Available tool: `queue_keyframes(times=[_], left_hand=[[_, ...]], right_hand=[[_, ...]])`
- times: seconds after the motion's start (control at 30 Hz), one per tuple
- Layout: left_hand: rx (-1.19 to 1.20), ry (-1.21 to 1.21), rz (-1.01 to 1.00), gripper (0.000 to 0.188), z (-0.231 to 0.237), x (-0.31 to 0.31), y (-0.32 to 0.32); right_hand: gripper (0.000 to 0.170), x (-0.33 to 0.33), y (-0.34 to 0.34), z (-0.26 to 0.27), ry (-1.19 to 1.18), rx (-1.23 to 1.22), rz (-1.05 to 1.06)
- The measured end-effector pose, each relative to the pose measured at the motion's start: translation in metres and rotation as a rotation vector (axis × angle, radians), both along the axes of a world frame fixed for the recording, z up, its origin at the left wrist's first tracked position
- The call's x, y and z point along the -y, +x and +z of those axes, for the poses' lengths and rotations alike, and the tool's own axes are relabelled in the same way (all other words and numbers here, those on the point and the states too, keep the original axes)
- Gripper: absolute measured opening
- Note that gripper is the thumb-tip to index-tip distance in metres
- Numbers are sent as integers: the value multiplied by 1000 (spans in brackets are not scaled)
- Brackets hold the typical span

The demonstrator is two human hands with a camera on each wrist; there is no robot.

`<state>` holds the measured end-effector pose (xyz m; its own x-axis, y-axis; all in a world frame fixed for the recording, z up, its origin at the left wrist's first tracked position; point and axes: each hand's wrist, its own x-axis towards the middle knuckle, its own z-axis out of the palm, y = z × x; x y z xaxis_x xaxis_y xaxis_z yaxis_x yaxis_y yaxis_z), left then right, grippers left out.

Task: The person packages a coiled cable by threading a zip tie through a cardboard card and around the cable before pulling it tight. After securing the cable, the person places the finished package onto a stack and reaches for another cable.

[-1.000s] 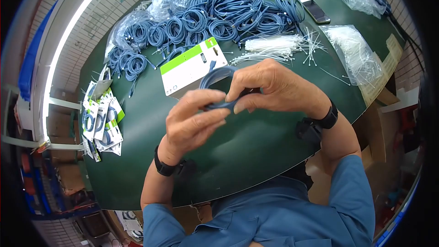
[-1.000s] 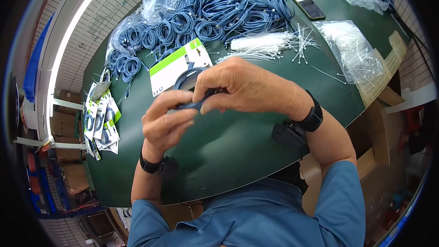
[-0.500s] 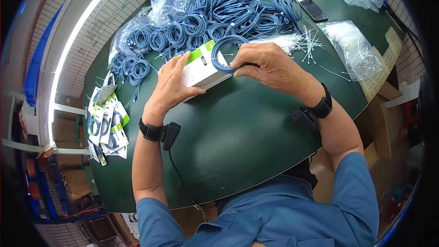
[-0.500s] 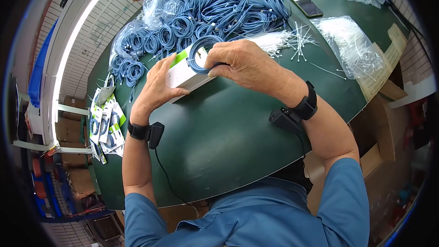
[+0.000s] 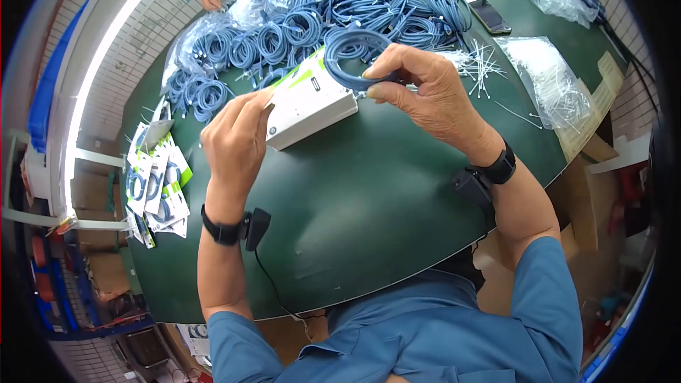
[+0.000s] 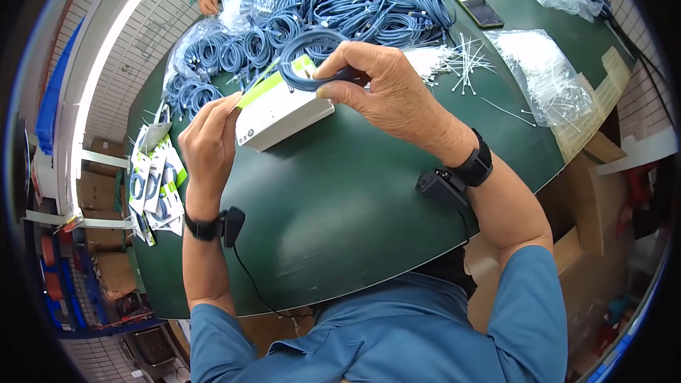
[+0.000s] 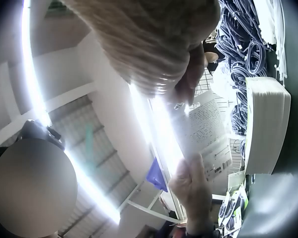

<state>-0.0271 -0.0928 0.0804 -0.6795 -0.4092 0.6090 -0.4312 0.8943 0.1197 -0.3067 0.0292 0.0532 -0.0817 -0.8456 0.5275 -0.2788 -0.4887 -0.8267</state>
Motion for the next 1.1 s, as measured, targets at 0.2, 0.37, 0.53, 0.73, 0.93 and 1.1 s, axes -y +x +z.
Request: queue_keyframes(times=[0.2, 0.37, 0.53, 0.73, 0.93, 1.1], left_hand=[[68, -94, 159, 15, 1, -63, 26], [129, 12, 37, 13, -31, -95, 35], [137, 83, -18, 14, -49, -102, 18], [48, 132, -54, 14, -55, -90, 9], [-235, -185, -154, 18, -48, -91, 9], [-572, 1128, -138, 31, -58, -143, 29]], right_hand=[[19, -5, 9, 0, -109, -150, 16], [20, -9, 23, -2, -73, -30, 6], [20, -20, 51, -17, -115, -332, 92], [21, -22, 64, -43, -98, -328, 28], [20, -15, 68, -50, -56, -133, -81], [23, -16, 67, -56, -182, -171, -45]])
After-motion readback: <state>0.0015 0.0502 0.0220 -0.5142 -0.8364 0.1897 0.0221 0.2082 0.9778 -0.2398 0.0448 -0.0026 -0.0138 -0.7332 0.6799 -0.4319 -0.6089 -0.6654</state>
